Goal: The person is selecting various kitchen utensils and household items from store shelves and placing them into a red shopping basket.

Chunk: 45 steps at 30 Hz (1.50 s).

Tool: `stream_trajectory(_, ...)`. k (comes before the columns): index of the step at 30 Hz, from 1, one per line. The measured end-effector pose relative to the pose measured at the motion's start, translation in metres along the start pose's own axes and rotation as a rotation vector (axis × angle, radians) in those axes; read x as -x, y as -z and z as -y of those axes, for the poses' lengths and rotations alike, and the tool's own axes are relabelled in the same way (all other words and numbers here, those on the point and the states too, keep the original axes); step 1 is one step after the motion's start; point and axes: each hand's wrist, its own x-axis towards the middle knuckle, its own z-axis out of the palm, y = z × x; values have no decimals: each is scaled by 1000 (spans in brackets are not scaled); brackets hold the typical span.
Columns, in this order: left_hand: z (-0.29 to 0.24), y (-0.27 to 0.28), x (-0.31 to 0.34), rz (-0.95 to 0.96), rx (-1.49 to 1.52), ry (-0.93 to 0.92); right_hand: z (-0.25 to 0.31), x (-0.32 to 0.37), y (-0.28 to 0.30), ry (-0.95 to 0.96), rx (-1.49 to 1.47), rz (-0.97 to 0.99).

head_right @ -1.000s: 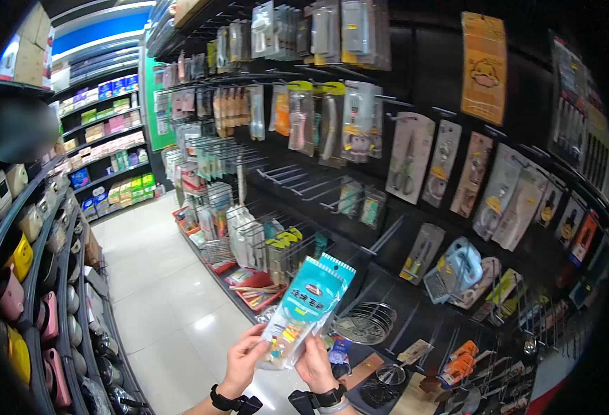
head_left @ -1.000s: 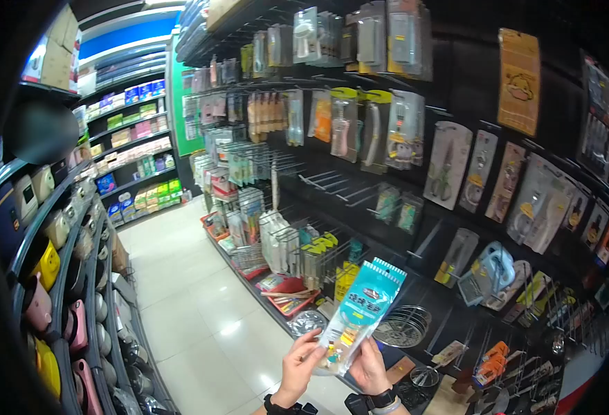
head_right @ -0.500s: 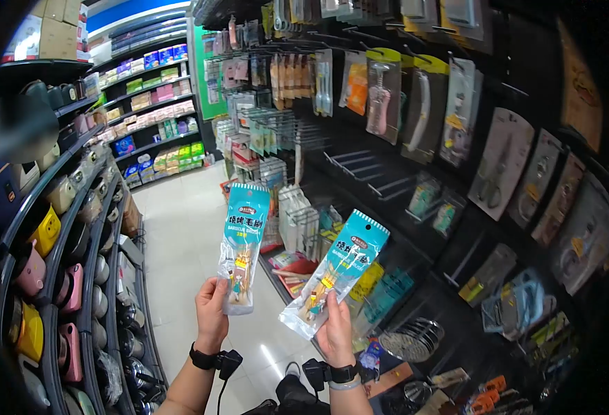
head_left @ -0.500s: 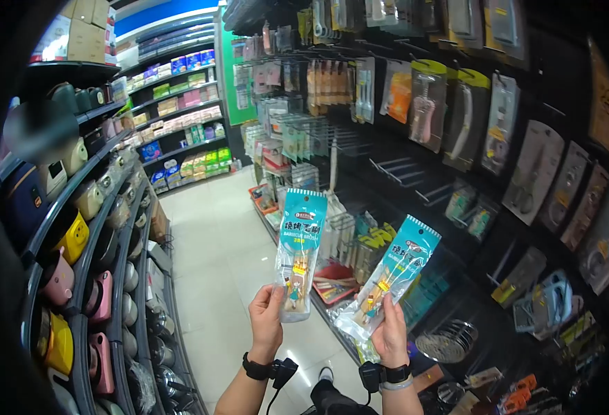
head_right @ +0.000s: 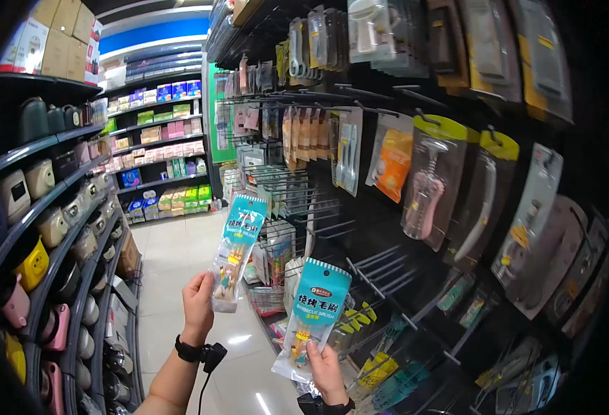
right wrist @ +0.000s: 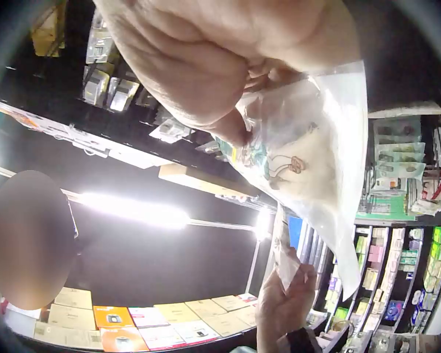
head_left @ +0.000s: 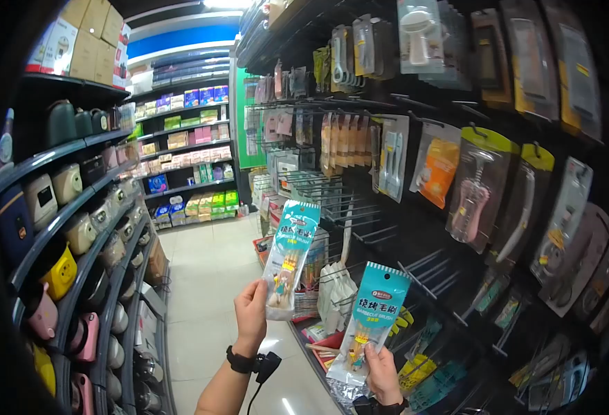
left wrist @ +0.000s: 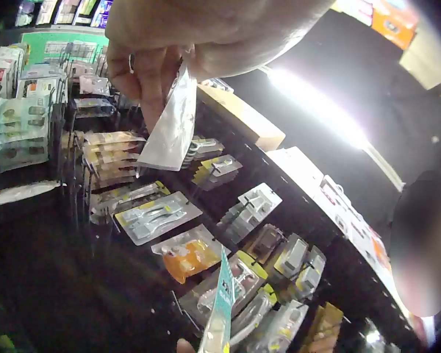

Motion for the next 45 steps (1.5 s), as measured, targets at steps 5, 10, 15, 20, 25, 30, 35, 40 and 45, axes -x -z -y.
stream_trajectory(5,18,-6,-64,77,-30,-50,-20,-42,-13,-22,69,-48)
stream_trajectory(10,41,-17,-141,183,70,-40,-31,-75,-34,57,117,-201)
stream_trajectory(15,71,-30,-225,279,237,-36,-40,-109,-70,199,-11,-439)
stream_trajectory(20,64,-56,-286,402,380,-19,-45,-120,-111,171,347,-575)
stream_trajectory(25,73,-84,-337,339,439,-53,-59,-125,-127,179,362,-653)
stream_trajectory(30,68,-101,-376,340,542,-96,-60,-124,-124,200,246,-679)
stream_trajectory(35,59,-103,-385,346,524,-74,-61,-124,-108,225,217,-665)
stream_trajectory(40,64,-104,-390,346,432,-98,-54,-127,-110,200,192,-635)
stream_trajectory(45,88,-137,-403,407,362,-55,-48,-129,-109,223,178,-640)
